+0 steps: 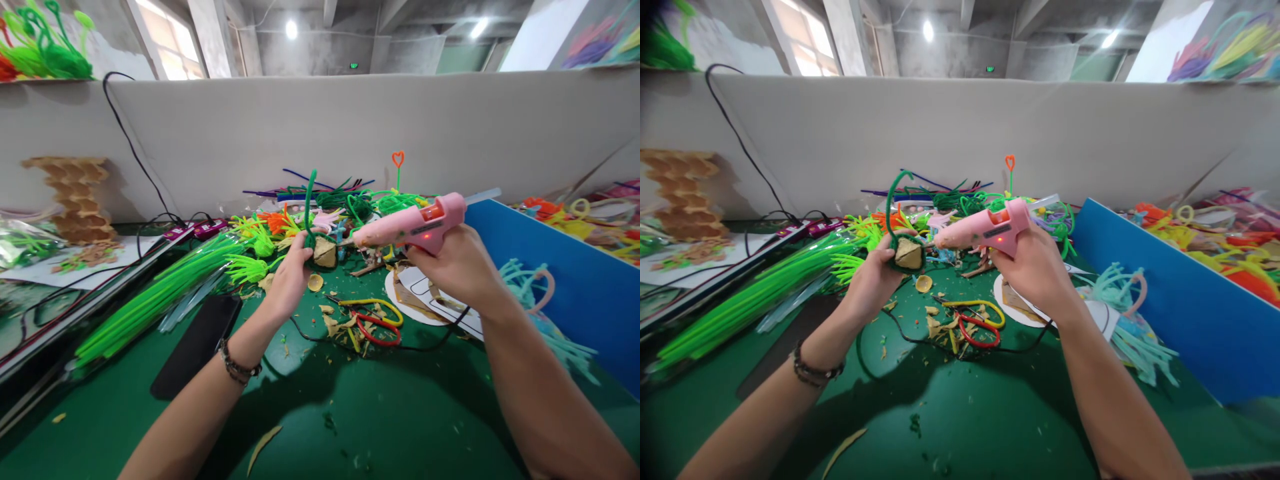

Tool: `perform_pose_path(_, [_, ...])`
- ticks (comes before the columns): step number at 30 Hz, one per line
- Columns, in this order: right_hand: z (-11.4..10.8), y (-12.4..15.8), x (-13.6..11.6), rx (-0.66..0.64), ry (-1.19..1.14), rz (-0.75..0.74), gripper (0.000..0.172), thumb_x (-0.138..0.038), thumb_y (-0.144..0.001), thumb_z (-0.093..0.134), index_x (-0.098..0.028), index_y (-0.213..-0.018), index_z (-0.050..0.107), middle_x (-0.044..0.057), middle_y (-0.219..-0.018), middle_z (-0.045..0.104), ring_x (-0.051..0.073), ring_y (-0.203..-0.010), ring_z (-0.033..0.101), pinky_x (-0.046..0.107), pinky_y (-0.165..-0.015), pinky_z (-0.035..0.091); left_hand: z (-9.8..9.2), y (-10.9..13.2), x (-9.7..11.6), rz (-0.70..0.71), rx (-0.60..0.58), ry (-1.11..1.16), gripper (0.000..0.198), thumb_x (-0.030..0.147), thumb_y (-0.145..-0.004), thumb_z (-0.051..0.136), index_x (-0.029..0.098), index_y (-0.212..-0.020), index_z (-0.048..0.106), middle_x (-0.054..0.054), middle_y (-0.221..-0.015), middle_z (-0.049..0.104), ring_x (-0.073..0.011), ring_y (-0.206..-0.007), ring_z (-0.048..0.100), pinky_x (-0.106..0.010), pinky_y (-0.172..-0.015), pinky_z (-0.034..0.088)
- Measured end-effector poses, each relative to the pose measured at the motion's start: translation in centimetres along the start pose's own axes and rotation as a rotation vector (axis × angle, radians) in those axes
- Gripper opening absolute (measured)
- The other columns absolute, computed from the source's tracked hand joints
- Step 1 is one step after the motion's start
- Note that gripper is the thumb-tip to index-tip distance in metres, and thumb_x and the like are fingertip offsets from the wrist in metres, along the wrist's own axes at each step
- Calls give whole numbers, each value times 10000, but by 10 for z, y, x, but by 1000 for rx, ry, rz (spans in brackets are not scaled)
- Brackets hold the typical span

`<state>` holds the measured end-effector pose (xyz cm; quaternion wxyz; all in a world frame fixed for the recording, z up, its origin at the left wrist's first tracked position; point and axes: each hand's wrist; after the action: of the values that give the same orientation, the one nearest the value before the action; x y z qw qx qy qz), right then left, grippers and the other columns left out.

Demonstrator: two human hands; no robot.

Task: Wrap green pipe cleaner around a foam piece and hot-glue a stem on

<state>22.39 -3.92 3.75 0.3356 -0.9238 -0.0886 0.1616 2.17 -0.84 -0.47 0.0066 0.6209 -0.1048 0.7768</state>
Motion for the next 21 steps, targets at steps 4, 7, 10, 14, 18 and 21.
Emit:
perform_pose_path(4, [0, 1, 1, 4, 4, -30, 176, -211, -631, 464, -229, -538, 315, -18, -442, 376, 138, -428, 425, 272, -412, 293, 5, 1, 5, -83, 49, 159, 459, 253, -636, 405, 129, -1071, 484, -82, -1077, 572, -243, -1039, 520, -380, -940, 390])
perform_pose_path(7, [0, 1, 1, 0, 7, -36, 184, -209, -631, 461, -230, -529, 310, -18, -435, 368, 137, -424, 425, 272, -408, 292, 9, 2, 9, -57, 34, 243, 445, 210, -636, 408, 108, -1059, 499, -84, -1045, 599, -226, -1017, 536, -349, -926, 408])
perform_pose_path(10, [0, 1, 1, -17, 14, -42, 192, -201, -634, 457, -231, -524, 302, -18, -430, 362, 140, -423, 428, 276, -414, 299, 12, 3, 12, -56, 39, 294, 468, 168, -661, 385, 96, -1110, 492, -74, -990, 627, -207, -965, 561, -322, -866, 444])
perform_pose_path(14, [0, 1, 2, -51, 6, -51, 180, -177, -632, 447, -227, -522, 313, -13, -437, 383, 141, -429, 438, 274, -414, 317, 15, 4, 16, -101, 102, 325, 543, 126, -718, 329, 74, -1256, 384, -87, -1014, 617, -184, -888, 580, -284, -750, 472])
perform_pose_path(18, [1, 2, 3, -71, -1, -60, 117, -171, -638, 450, -215, -549, 389, 8, -488, 460, 162, -480, 493, 282, -441, 353, 15, 4, 18, -121, 107, 333, 574, 112, -754, 299, 46, -1324, 283, -103, -993, 615, -162, -781, 582, -244, -631, 457])
perform_pose_path(21, [0, 2, 2, -92, -5, -54, 94, -169, -645, 458, -210, -569, 422, 18, -519, 499, 176, -515, 526, 289, -464, 375, 14, 5, 17, -107, 95, 324, 547, 109, -759, 303, 57, -1303, 323, -87, -936, 625, -151, -714, 566, -229, -582, 435])
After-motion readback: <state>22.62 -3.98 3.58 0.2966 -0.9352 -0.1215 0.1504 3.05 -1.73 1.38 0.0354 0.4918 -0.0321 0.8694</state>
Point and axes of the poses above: each hand's wrist, its own y-axis away from the middle knuckle, its own z-axis out of the palm, x = y × z
